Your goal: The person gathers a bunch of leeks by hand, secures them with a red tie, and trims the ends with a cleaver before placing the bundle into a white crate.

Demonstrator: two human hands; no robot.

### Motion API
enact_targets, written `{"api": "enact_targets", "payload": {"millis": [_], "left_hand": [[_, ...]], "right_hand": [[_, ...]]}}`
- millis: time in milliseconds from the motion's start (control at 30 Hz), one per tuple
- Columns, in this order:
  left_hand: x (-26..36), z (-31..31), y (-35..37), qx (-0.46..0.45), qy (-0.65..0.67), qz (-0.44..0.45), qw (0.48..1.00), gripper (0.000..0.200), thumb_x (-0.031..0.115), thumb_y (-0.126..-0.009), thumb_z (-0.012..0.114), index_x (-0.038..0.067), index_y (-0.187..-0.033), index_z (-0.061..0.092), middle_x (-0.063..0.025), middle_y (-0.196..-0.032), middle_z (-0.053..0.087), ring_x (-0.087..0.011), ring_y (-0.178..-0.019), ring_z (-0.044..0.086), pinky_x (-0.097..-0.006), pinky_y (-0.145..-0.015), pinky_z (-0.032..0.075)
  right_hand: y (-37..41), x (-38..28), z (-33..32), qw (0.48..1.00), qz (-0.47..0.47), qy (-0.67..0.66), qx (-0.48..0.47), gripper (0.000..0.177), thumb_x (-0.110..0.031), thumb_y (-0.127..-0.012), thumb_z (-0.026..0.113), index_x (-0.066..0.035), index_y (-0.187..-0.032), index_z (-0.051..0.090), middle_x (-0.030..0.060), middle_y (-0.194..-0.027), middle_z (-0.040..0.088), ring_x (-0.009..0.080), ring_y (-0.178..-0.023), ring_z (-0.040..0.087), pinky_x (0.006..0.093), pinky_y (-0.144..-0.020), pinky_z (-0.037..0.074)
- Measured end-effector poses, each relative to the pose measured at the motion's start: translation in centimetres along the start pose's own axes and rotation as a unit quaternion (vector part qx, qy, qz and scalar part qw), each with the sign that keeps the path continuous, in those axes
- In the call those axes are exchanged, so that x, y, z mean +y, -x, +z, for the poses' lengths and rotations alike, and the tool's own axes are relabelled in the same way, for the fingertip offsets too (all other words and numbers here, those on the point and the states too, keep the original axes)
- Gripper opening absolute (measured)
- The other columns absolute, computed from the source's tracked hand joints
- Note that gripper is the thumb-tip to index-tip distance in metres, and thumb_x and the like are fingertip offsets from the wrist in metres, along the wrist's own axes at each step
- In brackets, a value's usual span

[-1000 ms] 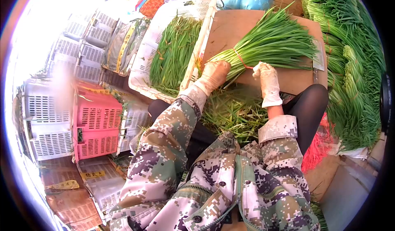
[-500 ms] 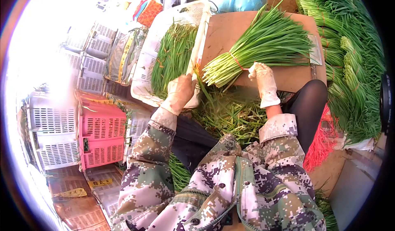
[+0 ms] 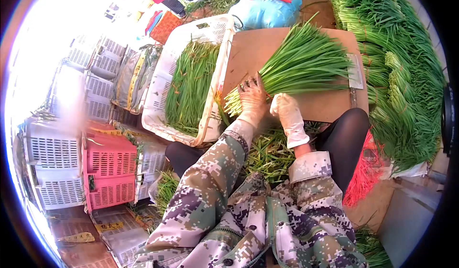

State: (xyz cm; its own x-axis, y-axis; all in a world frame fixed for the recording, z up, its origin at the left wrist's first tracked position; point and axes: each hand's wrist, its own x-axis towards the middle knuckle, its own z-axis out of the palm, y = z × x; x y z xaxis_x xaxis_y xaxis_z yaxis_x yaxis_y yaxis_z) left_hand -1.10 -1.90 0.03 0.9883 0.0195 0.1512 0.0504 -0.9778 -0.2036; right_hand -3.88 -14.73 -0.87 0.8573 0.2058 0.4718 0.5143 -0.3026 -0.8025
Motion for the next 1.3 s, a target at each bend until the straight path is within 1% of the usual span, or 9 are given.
{"api": "enact_targets", "payload": {"millis": [200, 267, 400, 700, 800, 1000, 1067, 1133, 1300], "left_hand": [[-0.8, -0.1, -0.7, -0.017, 0.069, -0.025, 0.997, 0.097, 0.042, -0.067, 0.075, -0.006, -0.138, 0.029, -0.0206, -0.126, 0.049, -0.0317, -0.112, 0.052, -0.0438, -0.096, 0.041], [-0.8, 0.0, -0.4, 0.009, 0.084, -0.017, 0.996, 0.1, 0.045, -0.064, 0.077, -0.008, -0.135, 0.031, -0.0214, -0.126, 0.048, -0.0319, -0.113, 0.052, -0.043, -0.094, 0.042], [0.0, 0.6, 0.1, 0.029, 0.073, -0.036, 0.996, 0.108, 0.049, -0.057, 0.08, -0.008, -0.135, 0.032, -0.0193, -0.128, 0.046, -0.0301, -0.117, 0.047, -0.0412, -0.095, 0.041], [-0.8, 0.1, -0.8, -0.036, 0.08, -0.043, 0.995, 0.077, 0.024, -0.067, 0.073, -0.002, -0.131, 0.04, -0.0165, -0.121, 0.051, -0.0325, -0.115, 0.048, -0.0449, -0.096, 0.04], [-1.1, 0.3, -1.1, 0.004, 0.069, -0.031, 0.997, 0.07, 0.025, -0.065, 0.075, 0.0, -0.123, 0.046, -0.0167, -0.118, 0.052, -0.0315, -0.114, 0.049, -0.0444, -0.094, 0.041], [-1.9, 1.4, -2.3, -0.076, 0.105, -0.026, 0.991, 0.06, 0.028, -0.08, 0.062, 0.0, -0.129, 0.039, -0.0154, -0.112, 0.058, -0.0324, -0.103, 0.059, -0.0465, -0.086, 0.047], [-2.8, 1.7, -2.9, -0.097, 0.158, -0.017, 0.983, 0.051, 0.03, -0.082, 0.061, 0.001, -0.121, 0.049, -0.0182, -0.106, 0.062, -0.0333, -0.096, 0.063, -0.0464, -0.081, 0.049], [-4.9, -1.1, -3.6, -0.169, 0.274, 0.012, 0.947, 0.039, 0.031, -0.083, 0.06, 0.001, -0.109, 0.058, -0.0211, -0.098, 0.064, -0.0341, -0.094, 0.064, -0.0443, -0.082, 0.049], [-9.0, -3.5, -6.5, -0.243, 0.433, 0.315, 0.809, 0.034, 0.028, -0.088, 0.059, 0.005, -0.113, 0.061, -0.0154, -0.12, 0.061, -0.0272, -0.114, 0.056, -0.0372, -0.096, 0.044]], "right_hand": [[1.0, -0.2, 1.7, 1.0, -0.013, 0.002, 0.015, 0.014, -0.003, -0.078, 0.051, -0.008, -0.064, 0.049, 0.0047, -0.062, 0.051, 0.0185, -0.054, 0.05, 0.0308, -0.053, 0.04], [1.5, -0.6, 2.0, 0.854, 0.253, -0.451, 0.051, 0.017, -0.006, -0.086, 0.054, -0.005, -0.07, 0.052, 0.0021, -0.066, 0.053, 0.0125, -0.052, 0.049, 0.0291, -0.05, 0.04], [1.1, -2.0, -0.7, 0.863, 0.372, -0.342, 0.025, 0.018, -0.01, -0.089, 0.051, -0.004, -0.074, 0.058, 0.0014, -0.065, 0.056, 0.0094, -0.055, 0.05, 0.024, -0.052, 0.04], [1.5, 0.7, -0.1, 0.995, -0.01, 0.1, 0.013, 0.012, -0.004, -0.087, 0.053, -0.004, -0.078, 0.06, 0.0093, -0.082, 0.061, 0.0243, -0.077, 0.06, 0.0343, -0.073, 0.049], [-0.1, -0.9, 1.6, 0.898, 0.185, -0.391, 0.08, 0.013, -0.011, -0.095, 0.05, -0.004, -0.091, 0.061, 0.0012, -0.082, 0.061, 0.0139, -0.076, 0.059, 0.0268, -0.07, 0.048], [-2.1, 1.2, 3.1, 0.787, 0.347, -0.509, 0.02, 0.013, -0.012, -0.093, 0.05, -0.009, -0.082, 0.054, 0.0032, -0.072, 0.056, 0.0146, -0.062, 0.054, 0.0297, -0.059, 0.047], [-3.9, 0.9, 3.5, 0.989, 0.108, -0.092, -0.033, 0.004, -0.007, -0.08, 0.055, -0.01, -0.084, 0.055, 0.0053, -0.079, 0.058, 0.0163, -0.072, 0.058, 0.0305, -0.064, 0.048], [-5.4, 0.9, 4.6, 0.928, -0.141, 0.345, 0.02, 0.017, -0.007, -0.07, 0.057, -0.008, -0.087, 0.057, 0.0074, -0.084, 0.059, 0.0184, -0.082, 0.059, 0.0308, -0.071, 0.05], [-9.3, -3.0, 4.7, 0.94, -0.218, 0.263, -0.017, 0.003, -0.009, -0.076, 0.057, -0.008, -0.078, 0.055, 0.0083, -0.075, 0.056, 0.0218, -0.074, 0.059, 0.0324, -0.066, 0.049]]}}
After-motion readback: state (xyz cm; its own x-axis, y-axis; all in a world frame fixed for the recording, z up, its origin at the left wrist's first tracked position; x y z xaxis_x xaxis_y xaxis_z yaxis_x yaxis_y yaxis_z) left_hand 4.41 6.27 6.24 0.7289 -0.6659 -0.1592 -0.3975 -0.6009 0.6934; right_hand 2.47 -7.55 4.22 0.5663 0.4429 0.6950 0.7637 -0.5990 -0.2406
